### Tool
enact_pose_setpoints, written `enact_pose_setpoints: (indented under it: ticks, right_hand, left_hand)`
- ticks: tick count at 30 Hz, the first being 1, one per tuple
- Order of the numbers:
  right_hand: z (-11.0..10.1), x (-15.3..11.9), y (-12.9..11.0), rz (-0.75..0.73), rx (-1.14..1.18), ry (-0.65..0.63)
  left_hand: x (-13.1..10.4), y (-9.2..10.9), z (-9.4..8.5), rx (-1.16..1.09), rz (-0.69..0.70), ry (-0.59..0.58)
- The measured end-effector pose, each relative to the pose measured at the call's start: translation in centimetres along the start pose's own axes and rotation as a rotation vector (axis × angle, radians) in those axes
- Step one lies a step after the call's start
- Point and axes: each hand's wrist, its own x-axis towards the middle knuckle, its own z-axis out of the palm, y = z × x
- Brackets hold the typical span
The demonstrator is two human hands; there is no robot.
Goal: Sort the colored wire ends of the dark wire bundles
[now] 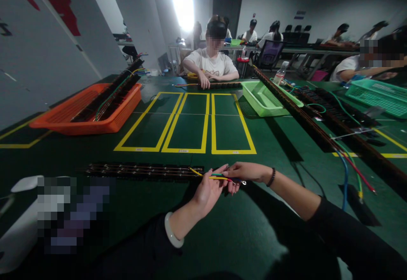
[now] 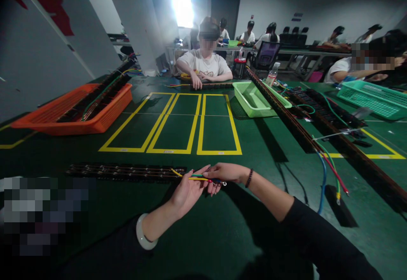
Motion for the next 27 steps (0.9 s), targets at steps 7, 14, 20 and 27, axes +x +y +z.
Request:
enact_pose_setpoints:
  ticks: [7,14,20,27]
  right_hand:
    - [-0.1,0.4,0.6,0.142,0.368,-0.042]
    - [-0.1,0.6,1.2,0.101,0.427,-0.102]
    - [0.3,0.3,0.8,0.122,0.34,-0.038]
    - [1.3,-0.5,-0.8,-0.043,-0.215,0.123]
  left_hand:
    - [0.0,0.1,-0.1,-0.024,-0.019,-0.023]
    - [-0.2,0.2,0.3,-0.024,-0.026,0.016]
    - [-0.4,0.3,0.6,0.017,-0.05,0.049]
    - [0.1,0.0,0.3,0.02,-0.03,-0.005]
